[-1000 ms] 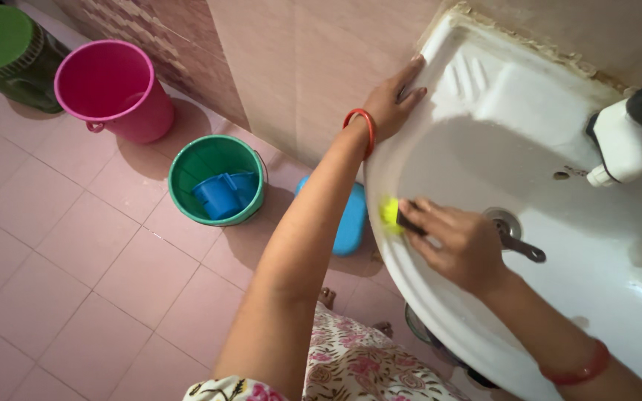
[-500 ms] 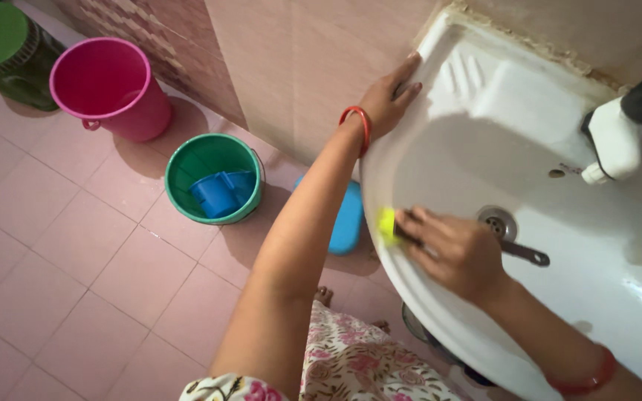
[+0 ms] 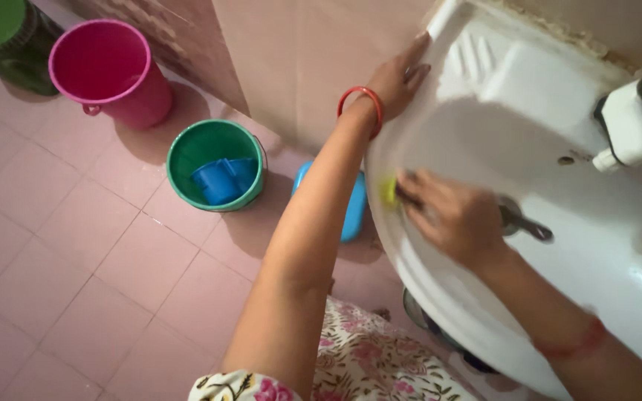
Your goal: The person cleans a bathroom sink by scrubbing the ceramic surface, the faucet base, and the edges with a brush and sponge, then rinses the area with water from the faucet while washing their hands.
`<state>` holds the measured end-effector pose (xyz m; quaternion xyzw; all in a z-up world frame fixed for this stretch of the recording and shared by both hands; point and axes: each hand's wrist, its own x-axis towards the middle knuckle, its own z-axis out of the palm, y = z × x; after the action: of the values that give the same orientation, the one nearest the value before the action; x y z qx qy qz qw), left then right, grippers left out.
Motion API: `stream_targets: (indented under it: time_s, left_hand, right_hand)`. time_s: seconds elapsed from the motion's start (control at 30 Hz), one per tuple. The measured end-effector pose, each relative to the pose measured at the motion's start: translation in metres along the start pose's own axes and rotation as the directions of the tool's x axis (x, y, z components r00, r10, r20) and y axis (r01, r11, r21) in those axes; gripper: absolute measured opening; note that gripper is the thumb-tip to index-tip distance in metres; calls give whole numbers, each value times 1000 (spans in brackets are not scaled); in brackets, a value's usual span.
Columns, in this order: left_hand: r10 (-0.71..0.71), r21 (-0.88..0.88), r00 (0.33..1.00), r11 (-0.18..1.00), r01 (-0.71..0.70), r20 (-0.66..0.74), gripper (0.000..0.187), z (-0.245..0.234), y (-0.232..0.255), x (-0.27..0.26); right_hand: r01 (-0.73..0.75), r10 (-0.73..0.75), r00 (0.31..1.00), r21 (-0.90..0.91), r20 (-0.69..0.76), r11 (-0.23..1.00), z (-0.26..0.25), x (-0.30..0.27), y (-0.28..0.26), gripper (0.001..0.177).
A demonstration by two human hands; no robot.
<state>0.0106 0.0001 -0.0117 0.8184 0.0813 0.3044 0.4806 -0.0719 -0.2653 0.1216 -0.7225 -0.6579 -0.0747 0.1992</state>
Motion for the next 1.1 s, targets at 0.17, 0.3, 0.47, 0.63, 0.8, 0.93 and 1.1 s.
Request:
stream_targets:
  time_s: [0.17, 0.3, 0.47, 0.63, 0.8, 0.93, 1.1]
  left_hand:
    - [-66, 93, 996, 994, 61, 55, 54, -5, 9, 2]
    - [-96, 14, 995, 995, 96, 29, 54, -1, 9, -1]
    - [-101, -40, 994, 994, 104, 51, 54, -8, 18, -4]
    - [-127, -123, 991, 984, 132, 50, 51, -11, 21, -7]
    - [-116, -115, 992, 986, 120, 44, 49, -12, 20, -8]
    - [-61, -90, 998, 994, 60, -5, 46, -14, 18, -11]
    - [-52, -137, 998, 989, 48, -27, 45, -6, 12, -10]
  right_hand:
    - [-62, 61, 997, -20, -52, 998, 5, 39, 10, 45]
    - [51, -50, 999, 41, -14, 998, -7, -3, 1, 45]
    - [-34, 30, 997, -48, -73, 998, 4, 17, 3, 44]
    - [-146, 138, 985, -76, -104, 986, 7, 45, 5, 41]
    - [-42, 24, 995, -191, -93, 981, 10, 24, -2, 43]
    - [-316, 270, 944, -277, -190, 907, 12, 76, 61, 28]
    - [-253, 215, 965, -307, -152, 917, 11, 90, 64, 36]
